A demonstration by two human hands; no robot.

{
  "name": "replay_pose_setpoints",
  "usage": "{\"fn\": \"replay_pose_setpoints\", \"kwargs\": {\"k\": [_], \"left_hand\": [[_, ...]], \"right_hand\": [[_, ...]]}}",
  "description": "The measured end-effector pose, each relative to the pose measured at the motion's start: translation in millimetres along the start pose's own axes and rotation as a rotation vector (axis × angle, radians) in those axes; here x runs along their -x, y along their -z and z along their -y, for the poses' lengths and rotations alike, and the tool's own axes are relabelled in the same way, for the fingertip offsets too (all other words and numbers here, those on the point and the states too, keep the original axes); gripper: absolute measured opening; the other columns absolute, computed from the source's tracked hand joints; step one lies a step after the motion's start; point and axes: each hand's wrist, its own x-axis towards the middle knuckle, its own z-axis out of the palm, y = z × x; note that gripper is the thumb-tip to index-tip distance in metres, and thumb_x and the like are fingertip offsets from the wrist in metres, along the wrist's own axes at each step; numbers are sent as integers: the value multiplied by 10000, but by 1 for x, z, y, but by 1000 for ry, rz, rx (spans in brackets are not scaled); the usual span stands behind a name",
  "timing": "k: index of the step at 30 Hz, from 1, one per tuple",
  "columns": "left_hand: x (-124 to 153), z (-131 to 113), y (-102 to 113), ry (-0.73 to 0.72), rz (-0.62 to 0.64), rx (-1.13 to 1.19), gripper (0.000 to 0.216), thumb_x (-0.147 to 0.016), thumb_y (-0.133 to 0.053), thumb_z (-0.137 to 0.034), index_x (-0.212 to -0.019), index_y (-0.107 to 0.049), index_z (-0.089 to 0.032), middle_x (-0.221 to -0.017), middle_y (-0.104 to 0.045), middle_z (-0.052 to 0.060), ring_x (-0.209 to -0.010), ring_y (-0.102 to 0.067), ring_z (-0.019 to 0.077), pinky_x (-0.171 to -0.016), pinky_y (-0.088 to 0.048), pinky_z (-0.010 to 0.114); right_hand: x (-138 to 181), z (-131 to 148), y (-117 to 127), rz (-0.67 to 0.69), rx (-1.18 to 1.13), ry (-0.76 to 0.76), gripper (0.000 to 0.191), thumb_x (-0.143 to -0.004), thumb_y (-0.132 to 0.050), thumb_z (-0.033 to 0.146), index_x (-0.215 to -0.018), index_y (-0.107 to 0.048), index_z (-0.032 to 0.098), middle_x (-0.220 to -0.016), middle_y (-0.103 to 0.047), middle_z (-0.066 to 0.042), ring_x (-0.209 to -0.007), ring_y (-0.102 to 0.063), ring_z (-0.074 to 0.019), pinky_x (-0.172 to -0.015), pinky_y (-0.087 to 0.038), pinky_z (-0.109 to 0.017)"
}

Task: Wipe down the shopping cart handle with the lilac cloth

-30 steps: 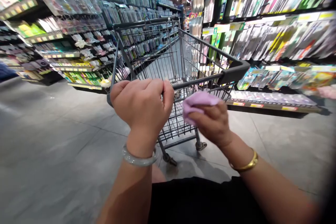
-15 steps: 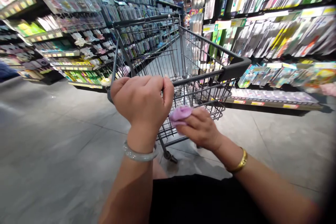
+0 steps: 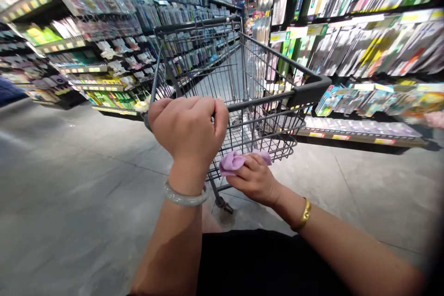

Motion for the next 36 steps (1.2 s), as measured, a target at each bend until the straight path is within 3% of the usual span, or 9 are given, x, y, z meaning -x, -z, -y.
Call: {"fn": "replay_pose_setpoints", "kwargs": {"k": [3, 8, 13, 15, 21, 26, 29, 33, 36], "left_hand": [[0, 2, -1, -40, -32, -65, 407, -981, -417, -369, -631, -564, -221, -642, -599, 3, -725, -575, 184, -869, -320, 422], [-1, 3, -2, -105, -76, -160, 431, -999, -392, -368, -622, -545, -228, -620, -610, -5, -678, -561, 168, -815, -343, 414], [-1, 4, -2, -96, -84, -150, 435, -1002, -388, -372, -617, -530, -226, -626, -615, -2, -682, -564, 167, -818, -344, 417], [-1, 4, -2, -91, -80, -140, 438, -1002, -388, -371, -613, -521, -221, -630, -615, -3, -684, -561, 166, -821, -340, 413], [-1, 8, -7, -97, -104, -62, 418, -989, -423, -380, -614, -519, -221, -607, -580, -9, -680, -541, 172, -846, -322, 406], [-1, 10, -9, -49, -90, 36, 424, -979, -439, -385, -593, -501, -223, -611, -563, -2, -702, -545, 190, -880, -296, 421], [-1, 10, -9, 5, -71, 116, 423, -964, -450, -400, -584, -506, -224, -604, -541, 2, -744, -556, 203, -904, -277, 420], [-1, 10, -9, -3, -67, 94, 431, -971, -429, -419, -596, -516, -226, -608, -537, 2, -735, -546, 199, -899, -272, 420], [-1, 12, -10, -54, -90, 10, 437, -988, -406, -419, -609, -512, -227, -613, -552, 1, -699, -526, 190, -863, -281, 423]], "right_hand": [[-4, -13, 11, -25, 21, 0, 195, -805, -724, 247, -989, -692, 302, -1086, -681, 18, -1123, -530, -200, -878, -425, -371], [-8, -25, 22, -139, 56, -224, 172, -798, -727, 235, -959, -682, 276, -1067, -669, -16, -1079, -518, -202, -899, -463, -376], [2, -5, 3, 24, 6, 6, 92, -836, -691, 288, -927, -682, 277, -1047, -678, 10, -1141, -522, -201, -881, -441, -359], [1, -7, 5, 26, 16, 45, 73, -849, -677, 293, -917, -678, 265, -1085, -674, 7, -1153, -517, -193, -882, -433, -352], [-13, -33, 29, -162, 88, -277, 149, -800, -730, 221, -925, -673, 280, -1104, -656, -8, -1087, -495, -191, -922, -456, -362], [-2, -22, 13, -69, 87, -95, 119, -793, -738, 246, -894, -694, 291, -1020, -665, 1, -1077, -512, -200, -852, -454, -354], [-2, -28, 17, -69, 104, -37, 137, -787, -753, 278, -906, -688, 302, -1057, -667, 8, -1080, -527, -193, -876, -470, -360], [-10, -52, 40, -204, 142, -215, 192, -748, -787, 227, -897, -672, 260, -1069, -643, -35, -1040, -528, -202, -892, -503, -369], [-9, -53, 41, -224, 143, -281, 197, -740, -785, 193, -890, -671, 251, -1056, -628, -59, -1051, -532, -221, -906, -506, -398]]}}
